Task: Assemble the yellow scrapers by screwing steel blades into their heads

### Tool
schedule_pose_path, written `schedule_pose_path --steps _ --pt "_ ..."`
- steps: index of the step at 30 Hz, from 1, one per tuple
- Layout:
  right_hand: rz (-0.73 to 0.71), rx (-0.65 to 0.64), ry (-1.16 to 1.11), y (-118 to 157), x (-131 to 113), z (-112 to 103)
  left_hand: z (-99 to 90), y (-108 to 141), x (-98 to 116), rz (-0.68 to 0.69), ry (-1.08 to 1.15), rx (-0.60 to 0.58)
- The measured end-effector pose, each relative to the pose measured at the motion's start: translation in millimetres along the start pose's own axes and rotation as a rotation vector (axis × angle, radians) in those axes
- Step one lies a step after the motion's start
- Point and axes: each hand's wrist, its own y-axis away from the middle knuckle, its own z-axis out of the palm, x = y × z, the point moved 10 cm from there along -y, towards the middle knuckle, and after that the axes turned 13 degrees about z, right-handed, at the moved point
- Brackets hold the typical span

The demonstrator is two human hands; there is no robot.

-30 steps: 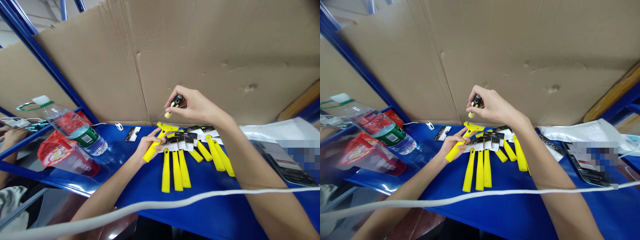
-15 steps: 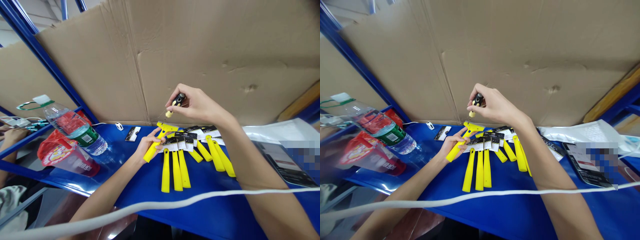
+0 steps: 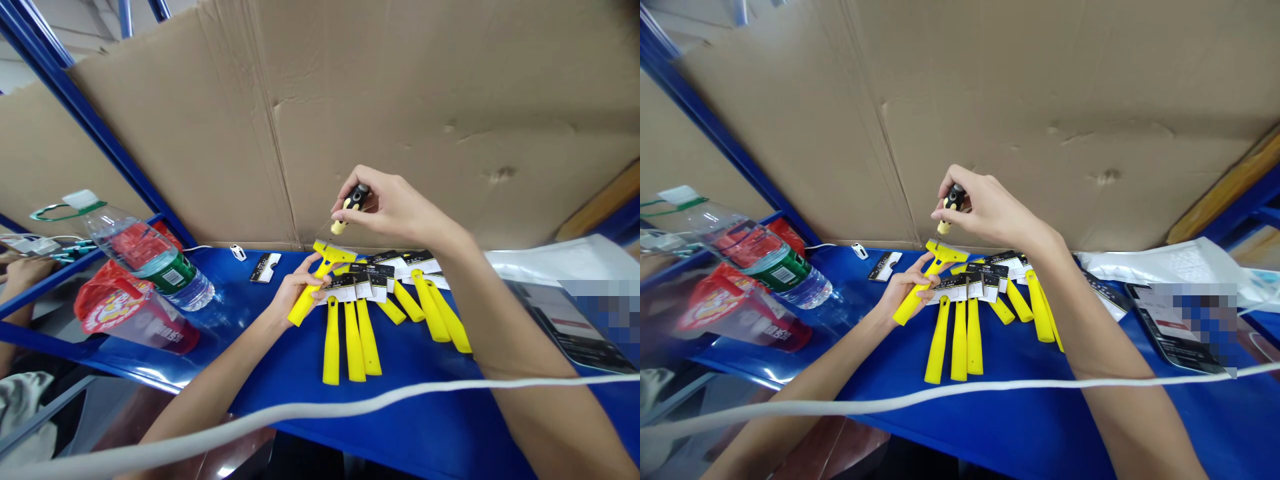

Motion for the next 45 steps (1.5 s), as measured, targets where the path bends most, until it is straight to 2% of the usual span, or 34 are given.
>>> schedule_pose_path --steps 12,18,25,32,37,45 --pt "0.005 0.069 0.064 -3 5 6 1.5 1 -2 -0.005 -0.011 -0.009" --pt "-0.006 -0.05 -0.053 -1 -3 21 -2.3 -1 -4 0.007 -0.021 -0.013" --pt "-0.043 -0.009 -0.084 -1 -8 22 -2.0 -1 -5 0.024 -0.06 -0.073" --pt "-0.043 -0.091 -0.109 0 -9 35 -3.7 0 -6 0.009 -0.043 -0.009" --pt "-0.049 -0.062 -0.11 -3 -7 34 -4.6 0 -4 0.015 -0.027 0.001" --pt "-0.037 -0.082 -0.135 -2 -5 35 -4.1 -1 -2 0.032 -0.037 -0.016"
